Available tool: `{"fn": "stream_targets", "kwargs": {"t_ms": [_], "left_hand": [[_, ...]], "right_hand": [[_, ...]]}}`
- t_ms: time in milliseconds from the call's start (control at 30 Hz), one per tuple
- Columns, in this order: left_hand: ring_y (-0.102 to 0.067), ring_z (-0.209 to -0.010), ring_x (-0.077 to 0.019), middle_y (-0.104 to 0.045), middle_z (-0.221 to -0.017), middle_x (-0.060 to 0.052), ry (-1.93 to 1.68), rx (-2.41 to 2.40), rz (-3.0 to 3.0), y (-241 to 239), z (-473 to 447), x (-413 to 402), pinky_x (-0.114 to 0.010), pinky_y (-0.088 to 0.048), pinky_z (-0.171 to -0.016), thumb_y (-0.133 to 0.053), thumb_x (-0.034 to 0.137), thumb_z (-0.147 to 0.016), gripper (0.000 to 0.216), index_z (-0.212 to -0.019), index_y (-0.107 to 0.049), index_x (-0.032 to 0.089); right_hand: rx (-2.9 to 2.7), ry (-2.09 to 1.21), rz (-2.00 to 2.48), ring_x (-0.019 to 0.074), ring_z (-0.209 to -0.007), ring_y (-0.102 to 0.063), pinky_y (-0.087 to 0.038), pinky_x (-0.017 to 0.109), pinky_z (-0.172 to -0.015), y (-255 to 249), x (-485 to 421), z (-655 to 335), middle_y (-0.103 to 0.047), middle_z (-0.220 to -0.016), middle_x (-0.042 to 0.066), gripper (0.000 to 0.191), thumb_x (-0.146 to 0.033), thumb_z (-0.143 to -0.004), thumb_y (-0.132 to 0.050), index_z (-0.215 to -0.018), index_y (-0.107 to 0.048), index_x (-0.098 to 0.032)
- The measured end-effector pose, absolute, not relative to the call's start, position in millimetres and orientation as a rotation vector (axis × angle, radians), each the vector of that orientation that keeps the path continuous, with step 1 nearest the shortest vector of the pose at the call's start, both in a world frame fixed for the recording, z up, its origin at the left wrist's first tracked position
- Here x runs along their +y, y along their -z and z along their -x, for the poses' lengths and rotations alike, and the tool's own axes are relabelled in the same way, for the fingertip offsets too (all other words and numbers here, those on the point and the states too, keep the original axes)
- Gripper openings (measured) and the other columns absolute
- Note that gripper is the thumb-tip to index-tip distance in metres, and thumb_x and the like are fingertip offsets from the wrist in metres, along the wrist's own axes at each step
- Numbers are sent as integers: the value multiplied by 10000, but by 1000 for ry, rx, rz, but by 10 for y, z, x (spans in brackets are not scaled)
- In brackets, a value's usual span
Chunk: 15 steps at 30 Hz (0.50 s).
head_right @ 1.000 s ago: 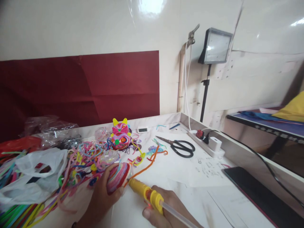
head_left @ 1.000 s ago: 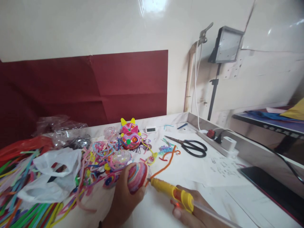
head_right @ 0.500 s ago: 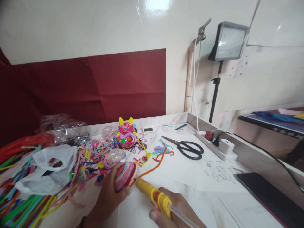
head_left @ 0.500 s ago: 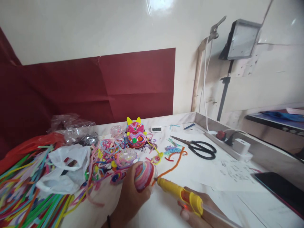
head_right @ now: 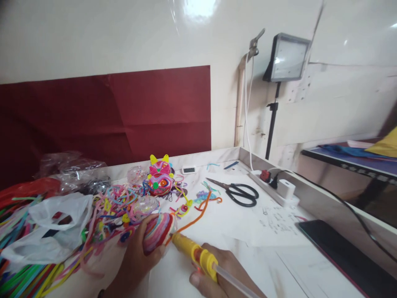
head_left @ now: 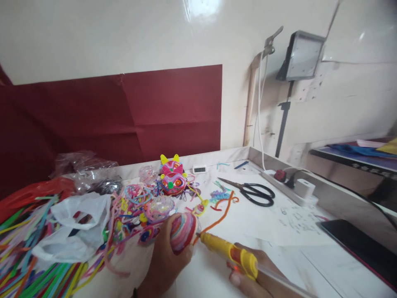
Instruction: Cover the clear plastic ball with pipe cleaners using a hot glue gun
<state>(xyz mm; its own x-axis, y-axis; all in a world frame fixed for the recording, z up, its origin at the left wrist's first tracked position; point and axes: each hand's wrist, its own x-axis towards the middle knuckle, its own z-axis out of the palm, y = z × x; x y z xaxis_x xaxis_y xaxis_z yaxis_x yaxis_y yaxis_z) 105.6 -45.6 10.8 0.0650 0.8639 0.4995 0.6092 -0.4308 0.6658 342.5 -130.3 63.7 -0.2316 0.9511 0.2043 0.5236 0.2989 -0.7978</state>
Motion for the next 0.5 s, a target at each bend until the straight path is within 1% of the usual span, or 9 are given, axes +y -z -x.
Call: {"fn": "stream_targets", "kwargs": {"t_ms": [100, 233, 500], "left_hand": [[-605, -1174, -353, -646, -1249, -140, -1304, 1473, -2061, -105, -1061, -445, -523, -497, -988, -594, 238, -647, 592, -1233, -538, 170], [-591, -1200, -383, -638, -1270, -185, -1266, 1502, -2038, -140, -1070, -435, -552, -492, -991, -589, 286, -646, 596, -1220, -547, 135], [-603, -1201, -364, -633, -1283, -190, -1200, 1486, -2178, -83, -989, -389, -516, -520, -979, -610, 287, -685, 602, -1258, -514, 127]], "right_hand": [[-1890, -758, 1329, 208, -706, -657, -527, 252, -652, -659, -1298, -3433, -701, -807, 35, 409, -559, -891, -470, -912, -715, -232], [-1907, -747, 1299, 213, -690, -664, -526, 257, -630, -658, -1290, -3441, -698, -795, 36, 431, -586, -880, -462, -900, -714, -237], [-1864, -732, 1350, 202, -723, -668, -522, 246, -670, -676, -1306, -3443, -704, -833, 31, 398, -555, -904, -458, -903, -698, -237]]}}
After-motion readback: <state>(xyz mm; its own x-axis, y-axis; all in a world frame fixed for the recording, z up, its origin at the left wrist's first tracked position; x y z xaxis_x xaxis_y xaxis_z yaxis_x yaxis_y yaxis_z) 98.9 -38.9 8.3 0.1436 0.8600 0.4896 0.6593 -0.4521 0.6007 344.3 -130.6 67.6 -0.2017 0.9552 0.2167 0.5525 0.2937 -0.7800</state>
